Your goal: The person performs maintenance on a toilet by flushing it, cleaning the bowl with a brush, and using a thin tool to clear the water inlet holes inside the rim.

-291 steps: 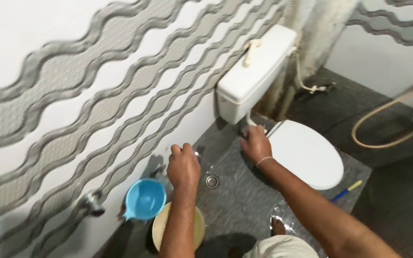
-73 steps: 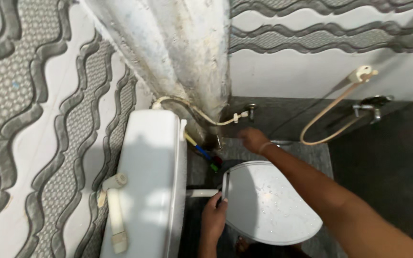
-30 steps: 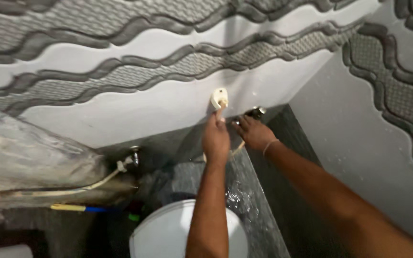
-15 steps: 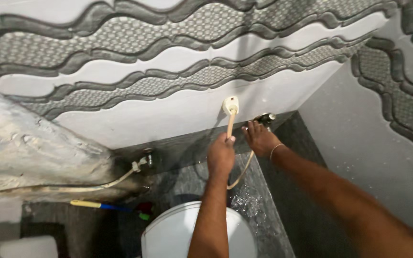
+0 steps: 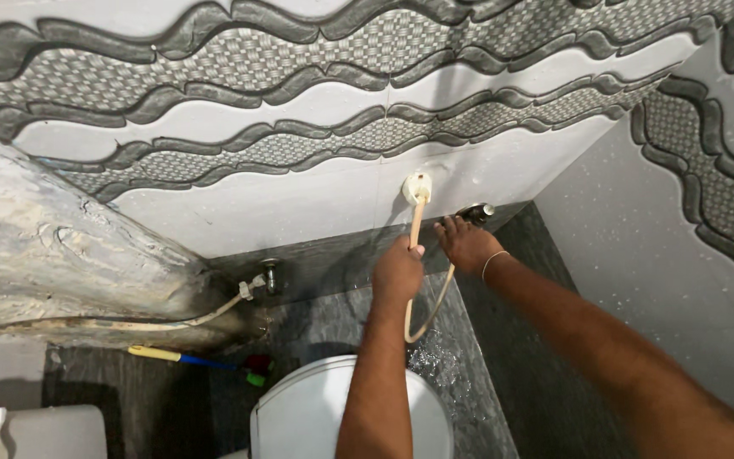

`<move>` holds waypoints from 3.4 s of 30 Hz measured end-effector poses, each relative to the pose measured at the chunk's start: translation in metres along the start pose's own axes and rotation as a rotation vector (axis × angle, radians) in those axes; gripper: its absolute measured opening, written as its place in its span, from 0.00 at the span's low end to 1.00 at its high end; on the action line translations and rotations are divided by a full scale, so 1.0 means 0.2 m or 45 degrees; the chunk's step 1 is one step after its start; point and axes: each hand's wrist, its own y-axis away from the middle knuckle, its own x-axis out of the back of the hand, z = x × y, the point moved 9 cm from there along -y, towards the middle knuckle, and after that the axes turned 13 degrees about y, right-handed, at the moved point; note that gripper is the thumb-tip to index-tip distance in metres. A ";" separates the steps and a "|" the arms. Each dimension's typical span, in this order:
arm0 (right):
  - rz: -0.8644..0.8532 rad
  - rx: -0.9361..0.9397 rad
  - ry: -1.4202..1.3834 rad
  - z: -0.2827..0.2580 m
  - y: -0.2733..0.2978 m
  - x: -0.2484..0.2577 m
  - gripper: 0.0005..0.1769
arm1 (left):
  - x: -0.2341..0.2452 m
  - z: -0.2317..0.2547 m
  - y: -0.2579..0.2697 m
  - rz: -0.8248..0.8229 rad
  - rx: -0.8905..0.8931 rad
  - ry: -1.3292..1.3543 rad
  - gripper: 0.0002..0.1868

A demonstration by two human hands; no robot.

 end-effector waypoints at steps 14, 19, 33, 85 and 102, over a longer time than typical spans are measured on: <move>-0.034 -0.006 -0.669 0.20 0.01 0.17 0.37 | -0.01 0.16 -0.05 0.129 -0.272 0.169 0.06; -0.267 -0.192 -0.801 0.18 0.05 -0.05 0.40 | -0.20 0.06 0.01 -0.253 -0.266 -0.151 0.09; -0.020 -0.214 -3.500 -0.06 0.10 0.86 0.44 | 0.03 -0.11 0.42 -0.358 0.214 -0.092 0.20; -0.204 -0.033 -1.828 -1.01 0.85 1.72 0.41 | 0.39 -0.79 1.18 0.131 0.611 1.613 0.39; -0.634 -0.210 -1.769 -1.39 1.15 1.12 0.32 | 0.37 -0.77 1.42 0.401 0.826 1.522 0.32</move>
